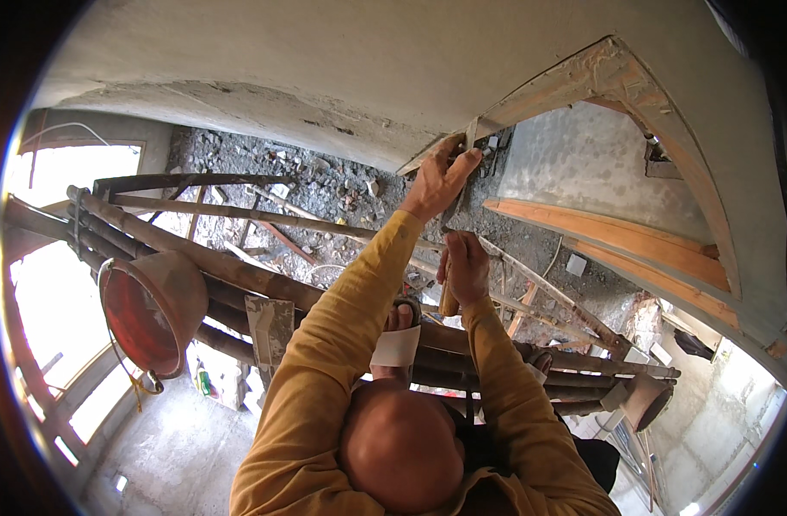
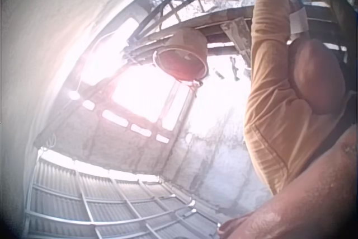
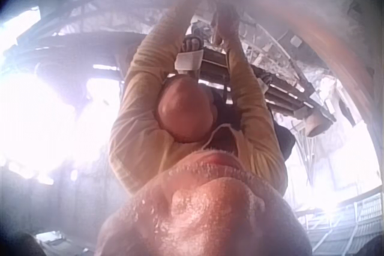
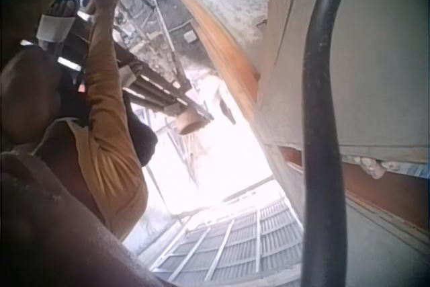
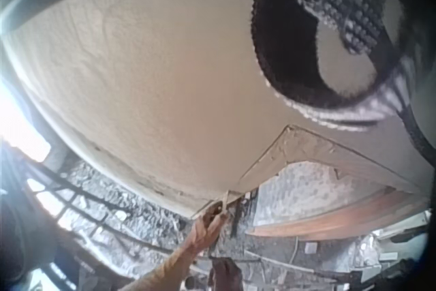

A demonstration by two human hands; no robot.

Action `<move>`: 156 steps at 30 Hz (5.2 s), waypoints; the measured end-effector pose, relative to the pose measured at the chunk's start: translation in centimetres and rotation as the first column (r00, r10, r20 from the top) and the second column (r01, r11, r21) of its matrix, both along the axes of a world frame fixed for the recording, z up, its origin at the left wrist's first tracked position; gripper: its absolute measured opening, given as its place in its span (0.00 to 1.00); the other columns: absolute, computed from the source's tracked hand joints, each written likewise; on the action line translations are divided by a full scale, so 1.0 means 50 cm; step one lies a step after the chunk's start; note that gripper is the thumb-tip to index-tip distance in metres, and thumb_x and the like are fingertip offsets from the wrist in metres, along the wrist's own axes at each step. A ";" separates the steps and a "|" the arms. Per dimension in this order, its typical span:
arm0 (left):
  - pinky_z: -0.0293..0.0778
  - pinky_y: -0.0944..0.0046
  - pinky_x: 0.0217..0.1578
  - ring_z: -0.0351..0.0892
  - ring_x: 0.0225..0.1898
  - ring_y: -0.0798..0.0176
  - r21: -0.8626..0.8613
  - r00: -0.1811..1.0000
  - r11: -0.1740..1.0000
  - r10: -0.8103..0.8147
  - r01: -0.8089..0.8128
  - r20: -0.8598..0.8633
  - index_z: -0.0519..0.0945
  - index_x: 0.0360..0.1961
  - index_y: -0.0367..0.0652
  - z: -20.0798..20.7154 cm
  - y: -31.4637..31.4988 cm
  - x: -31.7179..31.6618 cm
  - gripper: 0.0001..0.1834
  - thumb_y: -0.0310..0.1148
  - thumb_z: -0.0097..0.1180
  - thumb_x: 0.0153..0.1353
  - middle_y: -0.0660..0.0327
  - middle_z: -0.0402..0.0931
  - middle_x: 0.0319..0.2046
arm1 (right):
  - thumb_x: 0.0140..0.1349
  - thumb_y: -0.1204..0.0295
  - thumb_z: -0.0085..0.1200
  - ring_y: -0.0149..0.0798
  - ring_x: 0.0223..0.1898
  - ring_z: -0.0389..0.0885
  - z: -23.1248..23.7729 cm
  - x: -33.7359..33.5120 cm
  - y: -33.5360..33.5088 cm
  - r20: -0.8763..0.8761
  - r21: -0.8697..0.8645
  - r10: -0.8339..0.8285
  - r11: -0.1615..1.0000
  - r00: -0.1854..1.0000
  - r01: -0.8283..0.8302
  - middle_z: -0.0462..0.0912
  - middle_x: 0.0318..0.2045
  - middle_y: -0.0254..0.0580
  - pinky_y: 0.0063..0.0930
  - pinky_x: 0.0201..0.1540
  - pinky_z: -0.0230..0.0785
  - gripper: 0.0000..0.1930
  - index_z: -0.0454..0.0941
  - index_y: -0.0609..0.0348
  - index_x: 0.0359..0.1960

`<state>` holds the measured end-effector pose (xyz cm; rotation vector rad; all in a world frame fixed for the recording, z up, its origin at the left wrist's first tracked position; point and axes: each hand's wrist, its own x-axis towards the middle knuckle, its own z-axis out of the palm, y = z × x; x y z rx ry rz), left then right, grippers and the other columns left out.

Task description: The person applies plaster to a ceiling opening using a trowel and hawk, smoothing the surface around the edges. The person repeatedly scoops plaster and spreads it along the perimeter of the opening while standing on scaffolding.

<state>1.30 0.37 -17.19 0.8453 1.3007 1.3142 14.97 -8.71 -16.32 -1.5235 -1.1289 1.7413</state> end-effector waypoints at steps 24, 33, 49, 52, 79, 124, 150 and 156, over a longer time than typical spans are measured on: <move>0.71 0.63 0.40 0.75 0.38 0.61 0.068 0.984 0.997 -0.020 0.033 -0.178 0.73 0.50 0.32 -0.059 -0.009 0.003 0.30 0.52 0.52 0.61 0.52 0.78 0.36 | 0.68 0.58 0.47 0.29 0.11 0.69 -0.040 0.004 0.002 0.037 -0.079 0.004 0.997 0.999 -0.001 0.71 0.15 0.36 0.24 0.13 0.62 0.16 0.73 0.61 0.34; 0.71 0.59 0.46 0.76 0.45 0.60 -0.281 0.978 0.959 0.016 0.044 0.208 0.74 0.54 0.40 -0.154 -0.064 0.027 0.30 0.54 0.51 0.61 0.57 0.76 0.46 | 0.66 0.55 0.45 0.31 0.11 0.70 -0.080 0.052 -0.035 0.237 -0.157 0.071 0.987 0.969 -0.034 0.71 0.14 0.37 0.27 0.14 0.63 0.19 0.73 0.61 0.32; 0.75 0.55 0.39 0.74 0.47 0.58 -0.373 0.968 0.918 -0.041 0.134 0.248 0.71 0.57 0.42 -0.160 -0.021 -0.016 0.36 0.58 0.52 0.56 0.57 0.70 0.51 | 0.67 0.52 0.43 0.33 0.14 0.73 -0.004 0.014 0.039 0.045 -0.325 0.107 0.942 0.993 -0.087 0.73 0.18 0.38 0.29 0.16 0.67 0.22 0.73 0.61 0.40; 0.75 0.56 0.39 0.74 0.47 0.58 -0.325 0.964 0.927 -0.107 0.185 0.244 0.71 0.56 0.41 -0.148 -0.014 -0.029 0.37 0.59 0.53 0.55 0.58 0.70 0.48 | 0.67 0.51 0.42 0.33 0.14 0.73 -0.002 0.004 0.046 0.032 -0.324 0.102 0.942 0.994 -0.087 0.73 0.19 0.38 0.29 0.16 0.67 0.22 0.73 0.61 0.41; 0.75 0.58 0.41 0.72 0.52 0.52 -0.314 0.963 0.935 -0.085 0.166 0.258 0.69 0.60 0.36 -0.064 -0.007 -0.038 0.43 0.62 0.52 0.54 0.51 0.67 0.59 | 0.67 0.52 0.43 0.33 0.13 0.72 0.040 -0.039 0.057 0.000 -0.333 -0.014 0.943 1.000 0.013 0.73 0.18 0.38 0.29 0.14 0.65 0.22 0.72 0.62 0.40; 0.74 0.62 0.35 0.72 0.40 0.61 -0.176 0.991 0.982 -0.038 0.061 0.127 0.77 0.47 0.35 0.051 -0.004 -0.025 0.35 0.58 0.51 0.55 0.60 0.71 0.36 | 0.67 0.53 0.44 0.32 0.12 0.72 0.169 -0.035 0.054 -0.031 -0.322 -0.031 0.946 0.999 0.019 0.74 0.18 0.37 0.25 0.14 0.64 0.21 0.72 0.61 0.41; 0.72 0.68 0.35 0.74 0.37 0.66 -0.107 0.995 0.994 -0.024 0.034 0.094 0.75 0.50 0.28 0.204 -0.017 -0.013 0.35 0.55 0.52 0.59 0.54 0.76 0.36 | 0.69 0.59 0.40 0.31 0.12 0.72 0.315 -0.010 0.043 -0.048 -0.310 -0.020 0.951 0.999 0.004 0.73 0.17 0.38 0.23 0.16 0.63 0.18 0.73 0.63 0.39; 0.68 0.69 0.45 0.74 0.42 0.63 -0.102 0.996 0.993 -0.049 0.057 0.076 0.74 0.52 0.26 0.248 -0.020 -0.014 0.36 0.53 0.53 0.59 0.52 0.77 0.39 | 0.68 0.57 0.41 0.33 0.12 0.71 0.347 -0.004 0.041 -0.037 -0.275 0.003 0.961 0.999 -0.013 0.73 0.19 0.39 0.24 0.14 0.64 0.19 0.72 0.64 0.42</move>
